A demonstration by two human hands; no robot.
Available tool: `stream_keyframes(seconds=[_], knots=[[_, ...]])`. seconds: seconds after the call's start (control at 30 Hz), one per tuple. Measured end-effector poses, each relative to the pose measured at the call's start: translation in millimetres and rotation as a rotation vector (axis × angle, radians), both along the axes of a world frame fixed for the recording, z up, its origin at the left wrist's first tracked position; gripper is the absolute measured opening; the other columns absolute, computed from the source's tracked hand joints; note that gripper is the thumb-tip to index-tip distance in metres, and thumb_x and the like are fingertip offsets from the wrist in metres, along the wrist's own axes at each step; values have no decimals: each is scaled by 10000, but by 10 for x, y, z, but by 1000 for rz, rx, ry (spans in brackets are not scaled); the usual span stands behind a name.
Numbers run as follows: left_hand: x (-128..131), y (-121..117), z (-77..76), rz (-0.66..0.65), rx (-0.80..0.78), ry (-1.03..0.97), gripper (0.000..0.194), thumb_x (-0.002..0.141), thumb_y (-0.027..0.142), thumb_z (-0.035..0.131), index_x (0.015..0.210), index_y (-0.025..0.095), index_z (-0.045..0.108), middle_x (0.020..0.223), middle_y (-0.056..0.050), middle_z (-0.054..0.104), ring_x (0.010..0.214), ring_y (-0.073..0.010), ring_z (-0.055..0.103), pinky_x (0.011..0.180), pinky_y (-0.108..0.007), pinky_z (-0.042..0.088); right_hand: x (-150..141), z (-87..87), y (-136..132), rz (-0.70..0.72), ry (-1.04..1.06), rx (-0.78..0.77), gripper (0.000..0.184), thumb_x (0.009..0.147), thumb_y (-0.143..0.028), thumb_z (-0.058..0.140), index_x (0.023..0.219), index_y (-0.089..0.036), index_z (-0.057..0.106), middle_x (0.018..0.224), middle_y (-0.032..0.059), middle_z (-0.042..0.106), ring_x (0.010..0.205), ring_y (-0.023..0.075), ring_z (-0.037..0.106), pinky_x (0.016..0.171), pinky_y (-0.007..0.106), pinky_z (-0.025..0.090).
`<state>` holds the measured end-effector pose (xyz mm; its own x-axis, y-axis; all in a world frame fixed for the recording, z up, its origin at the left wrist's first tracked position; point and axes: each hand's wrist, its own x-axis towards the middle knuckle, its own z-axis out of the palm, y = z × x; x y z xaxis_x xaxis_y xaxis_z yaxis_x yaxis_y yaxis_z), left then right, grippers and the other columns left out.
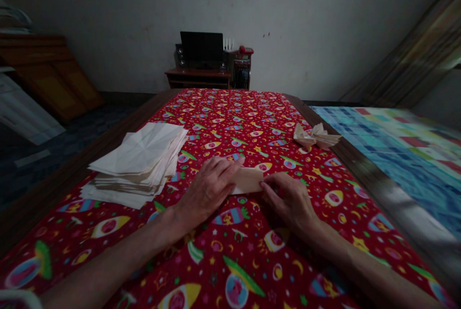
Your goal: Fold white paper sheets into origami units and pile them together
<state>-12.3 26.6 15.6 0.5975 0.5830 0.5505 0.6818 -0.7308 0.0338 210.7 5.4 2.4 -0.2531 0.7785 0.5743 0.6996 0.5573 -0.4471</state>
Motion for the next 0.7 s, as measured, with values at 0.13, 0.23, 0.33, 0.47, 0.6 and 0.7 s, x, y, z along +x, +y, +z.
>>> stream_keyframes(seconds=[0.13, 0.23, 0.33, 0.47, 0.6, 0.7], knots=[[24, 68, 174, 15, 164, -15, 209, 913, 189, 456, 1043, 189, 620, 879, -41, 622, 896, -200, 524, 915, -387, 423, 38, 95, -2, 38, -67, 165, 132, 883, -207, 486, 829, -196, 605, 768, 43, 652, 724, 155, 587, 655, 276, 456], [21, 50, 247, -4, 226, 1, 216, 911, 163, 440, 821, 192, 634, 828, -21, 621, 875, -176, 530, 981, -394, 378, 77, 136, -36, 144, -235, 313, 140, 893, -170, 474, 876, -184, 612, 826, 53, 668, 763, 160, 571, 683, 299, 427], [-14, -6, 183, -3, 211, 65, 210, 899, 136, 442, 805, 191, 622, 824, -13, 621, 872, -174, 532, 993, -399, 364, 97, 121, -68, 267, -389, 375, 173, 918, -171, 439, 921, -149, 610, 873, 75, 666, 778, 176, 543, 680, 324, 390], [-59, -111, 17, 1, 59, 135, 171, 881, 125, 469, 822, 185, 617, 830, -11, 629, 871, -178, 542, 1002, -418, 344, 81, 58, -69, 315, -471, 262, 225, 939, -194, 407, 862, -136, 609, 805, 75, 638, 730, 171, 499, 670, 321, 371], [-46, -226, -49, -44, -91, 127, 104, 884, 231, 527, 898, 194, 623, 870, -11, 647, 879, -186, 560, 938, -407, 382, 65, 4, -31, 321, -450, 168, 231, 939, -195, 416, 830, -139, 611, 800, 74, 631, 734, 164, 495, 672, 300, 380], [-20, -267, -68, -49, -155, 51, 122, 892, 252, 528, 883, 192, 634, 889, -17, 654, 869, -184, 568, 822, -345, 431, 80, -35, 14, 336, -342, 78, 219, 930, -200, 447, 806, -146, 620, 826, 70, 638, 746, 150, 516, 672, 274, 400]])
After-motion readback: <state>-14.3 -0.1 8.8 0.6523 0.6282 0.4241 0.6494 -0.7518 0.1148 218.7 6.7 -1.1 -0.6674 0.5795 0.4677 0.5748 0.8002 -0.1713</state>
